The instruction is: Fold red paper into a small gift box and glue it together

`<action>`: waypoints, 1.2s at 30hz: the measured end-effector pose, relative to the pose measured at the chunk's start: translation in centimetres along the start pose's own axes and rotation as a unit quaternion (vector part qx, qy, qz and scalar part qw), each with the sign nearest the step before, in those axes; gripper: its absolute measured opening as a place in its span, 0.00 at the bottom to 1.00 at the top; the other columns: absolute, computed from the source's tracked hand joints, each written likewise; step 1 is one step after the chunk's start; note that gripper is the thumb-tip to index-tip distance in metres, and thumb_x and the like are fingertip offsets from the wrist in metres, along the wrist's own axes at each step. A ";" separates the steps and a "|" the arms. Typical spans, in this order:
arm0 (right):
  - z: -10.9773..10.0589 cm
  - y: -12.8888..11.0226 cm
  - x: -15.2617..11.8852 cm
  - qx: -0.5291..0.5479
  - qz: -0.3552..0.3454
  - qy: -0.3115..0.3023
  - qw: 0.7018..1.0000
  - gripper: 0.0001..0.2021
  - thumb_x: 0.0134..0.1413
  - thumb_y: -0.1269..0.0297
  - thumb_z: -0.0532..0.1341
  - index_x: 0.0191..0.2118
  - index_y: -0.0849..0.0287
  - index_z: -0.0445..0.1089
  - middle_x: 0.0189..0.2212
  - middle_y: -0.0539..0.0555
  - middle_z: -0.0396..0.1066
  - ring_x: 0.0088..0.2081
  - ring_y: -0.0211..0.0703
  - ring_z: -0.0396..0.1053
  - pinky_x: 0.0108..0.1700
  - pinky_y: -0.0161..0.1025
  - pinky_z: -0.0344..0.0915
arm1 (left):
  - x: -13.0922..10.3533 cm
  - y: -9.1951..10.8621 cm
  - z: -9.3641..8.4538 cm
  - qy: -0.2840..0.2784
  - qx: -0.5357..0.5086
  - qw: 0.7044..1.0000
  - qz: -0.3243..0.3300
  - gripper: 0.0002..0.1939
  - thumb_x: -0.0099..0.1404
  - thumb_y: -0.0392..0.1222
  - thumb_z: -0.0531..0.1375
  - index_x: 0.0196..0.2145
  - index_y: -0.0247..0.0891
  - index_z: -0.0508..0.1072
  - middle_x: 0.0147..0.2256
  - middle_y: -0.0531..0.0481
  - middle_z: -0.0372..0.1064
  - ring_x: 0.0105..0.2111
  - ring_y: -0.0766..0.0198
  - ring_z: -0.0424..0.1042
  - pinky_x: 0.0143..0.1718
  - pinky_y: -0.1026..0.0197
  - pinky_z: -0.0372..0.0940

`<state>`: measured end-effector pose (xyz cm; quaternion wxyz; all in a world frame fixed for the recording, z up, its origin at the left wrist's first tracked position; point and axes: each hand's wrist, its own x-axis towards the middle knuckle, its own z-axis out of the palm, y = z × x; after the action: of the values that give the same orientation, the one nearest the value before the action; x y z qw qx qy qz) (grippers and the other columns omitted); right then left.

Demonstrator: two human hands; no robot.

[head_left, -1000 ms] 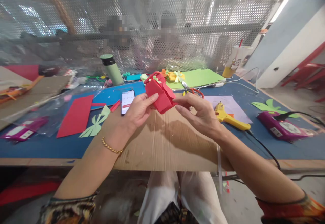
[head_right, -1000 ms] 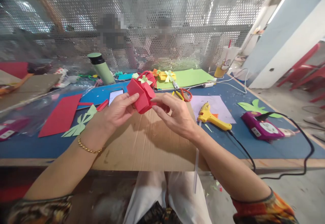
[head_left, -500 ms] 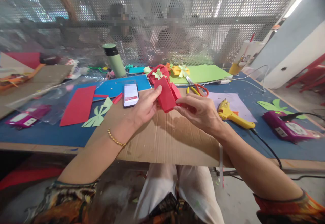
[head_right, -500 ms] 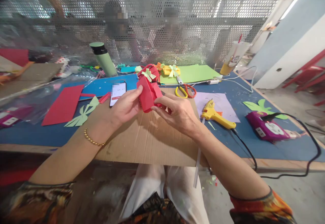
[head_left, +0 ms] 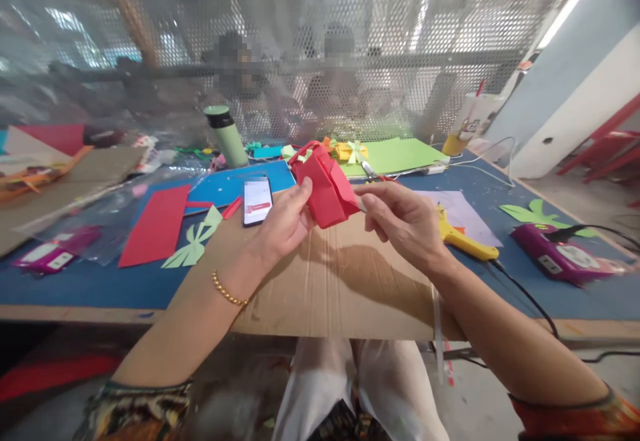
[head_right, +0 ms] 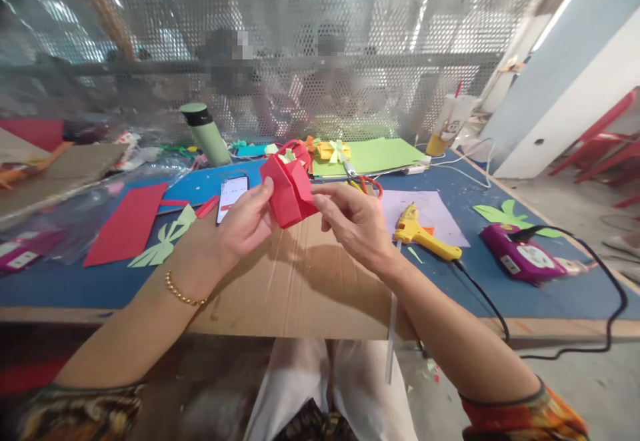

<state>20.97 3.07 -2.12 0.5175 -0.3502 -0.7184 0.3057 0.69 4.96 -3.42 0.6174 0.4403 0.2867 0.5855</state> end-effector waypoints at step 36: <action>-1.2 2.2 1.7 -0.173 -0.092 -0.114 0.974 0.06 0.60 0.69 0.59 0.31 0.58 0.70 0.26 0.50 0.70 0.28 0.38 0.63 0.33 0.37 0.56 | -0.5 2.0 -0.8 -0.039 0.217 0.975 0.013 0.23 0.51 0.49 0.79 0.40 0.38 0.80 0.38 0.47 0.82 0.37 0.60 0.79 0.43 0.59 0.72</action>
<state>22.18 5.77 -2.69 0.3902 -0.3295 -0.8437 0.1654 -1.01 4.48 -2.12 0.5106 0.5897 0.3767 0.4996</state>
